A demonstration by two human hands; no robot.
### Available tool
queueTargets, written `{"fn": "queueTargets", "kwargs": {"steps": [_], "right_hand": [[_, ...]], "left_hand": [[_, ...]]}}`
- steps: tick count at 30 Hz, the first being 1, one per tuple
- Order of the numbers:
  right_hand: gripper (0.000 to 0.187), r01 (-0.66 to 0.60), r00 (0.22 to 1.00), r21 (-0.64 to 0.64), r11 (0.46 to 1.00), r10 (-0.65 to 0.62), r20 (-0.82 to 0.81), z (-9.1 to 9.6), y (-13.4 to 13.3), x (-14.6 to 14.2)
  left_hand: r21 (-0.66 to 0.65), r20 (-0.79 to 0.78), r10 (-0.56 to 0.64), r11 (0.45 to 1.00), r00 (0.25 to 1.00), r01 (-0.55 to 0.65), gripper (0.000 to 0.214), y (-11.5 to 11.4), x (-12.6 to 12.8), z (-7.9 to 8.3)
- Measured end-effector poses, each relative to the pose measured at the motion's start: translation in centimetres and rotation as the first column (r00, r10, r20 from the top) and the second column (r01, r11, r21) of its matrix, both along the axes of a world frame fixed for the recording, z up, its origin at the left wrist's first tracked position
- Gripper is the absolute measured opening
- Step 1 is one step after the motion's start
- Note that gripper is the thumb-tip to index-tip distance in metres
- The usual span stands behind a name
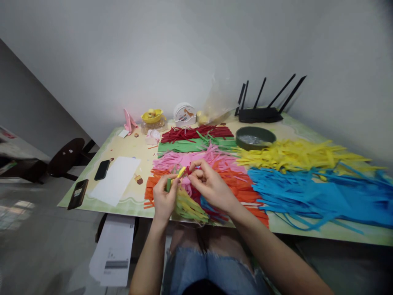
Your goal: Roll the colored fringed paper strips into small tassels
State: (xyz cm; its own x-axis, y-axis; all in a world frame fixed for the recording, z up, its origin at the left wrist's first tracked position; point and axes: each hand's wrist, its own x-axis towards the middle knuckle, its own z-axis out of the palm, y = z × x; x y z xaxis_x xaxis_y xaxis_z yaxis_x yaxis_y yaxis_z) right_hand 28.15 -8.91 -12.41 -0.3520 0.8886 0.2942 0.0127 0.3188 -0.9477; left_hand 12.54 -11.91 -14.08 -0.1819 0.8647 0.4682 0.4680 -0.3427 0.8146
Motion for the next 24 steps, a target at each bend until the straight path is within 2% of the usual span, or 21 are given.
{"fn": "queueTargets", "kwargs": {"steps": [3,8,17,24], "right_hand": [[0.01,-0.005,1.0,-0.008,1.0,0.005,-0.017,-0.14,0.06,0.03],[0.01,-0.02,0.999,-0.042,0.999,0.019,-0.035,0.12,-0.07,0.09],[0.01,-0.009,0.999,-0.04,0.999,0.007,-0.034,0.03,-0.05,0.05],[0.01,-0.008,1.0,-0.027,1.0,0.008,-0.024,0.37,-0.13,0.03]], "left_hand": [[0.003,-0.027,-0.009,1.0,1.0,0.009,0.017,0.07,0.02,-0.1],[-0.02,0.029,0.018,1.0,0.999,-0.017,0.016,0.2,-0.17,-0.12],[-0.021,0.051,-0.011,1.0,0.999,0.012,0.016,-0.02,0.07,0.17],[-0.021,0.054,0.016,1.0,0.998,-0.015,0.016,0.07,0.0,0.08]]}}
